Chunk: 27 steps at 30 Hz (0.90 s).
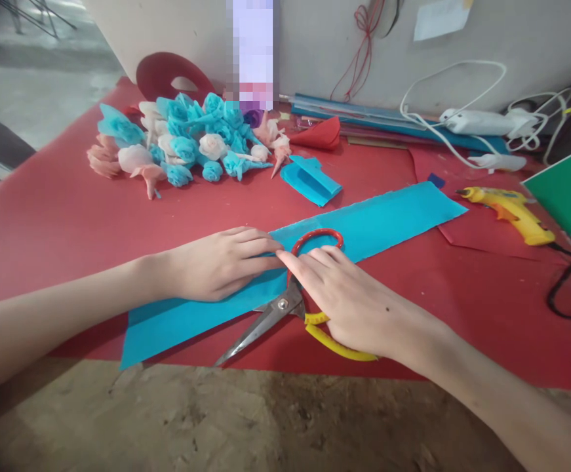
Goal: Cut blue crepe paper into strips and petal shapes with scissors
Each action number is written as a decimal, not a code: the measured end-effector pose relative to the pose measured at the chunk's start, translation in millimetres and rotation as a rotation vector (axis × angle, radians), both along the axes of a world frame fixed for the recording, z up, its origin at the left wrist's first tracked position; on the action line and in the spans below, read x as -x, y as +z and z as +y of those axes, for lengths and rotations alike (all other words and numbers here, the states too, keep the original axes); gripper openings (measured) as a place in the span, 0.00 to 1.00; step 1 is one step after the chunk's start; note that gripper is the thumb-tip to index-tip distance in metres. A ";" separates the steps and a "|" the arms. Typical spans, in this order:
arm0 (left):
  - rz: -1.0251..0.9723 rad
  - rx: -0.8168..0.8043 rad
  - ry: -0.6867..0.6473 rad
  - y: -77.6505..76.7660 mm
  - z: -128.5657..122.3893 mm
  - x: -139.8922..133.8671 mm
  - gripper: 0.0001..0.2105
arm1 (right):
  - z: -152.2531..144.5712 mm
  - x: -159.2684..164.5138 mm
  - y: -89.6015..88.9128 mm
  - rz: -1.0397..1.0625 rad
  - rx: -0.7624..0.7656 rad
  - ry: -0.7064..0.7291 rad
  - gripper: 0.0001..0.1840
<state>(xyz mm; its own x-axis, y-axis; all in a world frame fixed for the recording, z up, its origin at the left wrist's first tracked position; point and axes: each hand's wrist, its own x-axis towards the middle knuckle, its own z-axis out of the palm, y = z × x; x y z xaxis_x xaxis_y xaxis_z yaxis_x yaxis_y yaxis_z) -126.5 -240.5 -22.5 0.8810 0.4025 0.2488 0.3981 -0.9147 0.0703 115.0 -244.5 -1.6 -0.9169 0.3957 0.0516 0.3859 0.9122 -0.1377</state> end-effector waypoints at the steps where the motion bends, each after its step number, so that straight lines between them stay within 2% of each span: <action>1: 0.003 0.005 -0.002 0.3 0.2 0.0 0.17 | -0.5 -1.9 0.7 -0.006 0.014 -0.008 0.41; 6: 0.020 0.052 -0.008 2.2 0.3 0.6 0.17 | -6.1 -15.8 3.6 -0.047 0.091 -0.040 0.42; 12: 0.036 0.085 0.001 3.1 -0.6 0.5 0.17 | -10.9 -23.3 3.0 -0.026 0.040 -0.020 0.40; 17: 0.021 0.075 -0.002 2.0 0.8 0.0 0.17 | -11.6 -15.2 3.7 -0.025 -0.002 -0.061 0.37; 22: -0.066 0.080 -0.006 0.1 -0.3 0.1 0.16 | -15.3 -0.4 -1.0 -0.005 0.003 -0.031 0.38; 27: -0.182 0.109 0.018 0.4 -2.7 0.8 0.15 | -17.9 10.8 -8.7 0.075 0.077 -0.021 0.27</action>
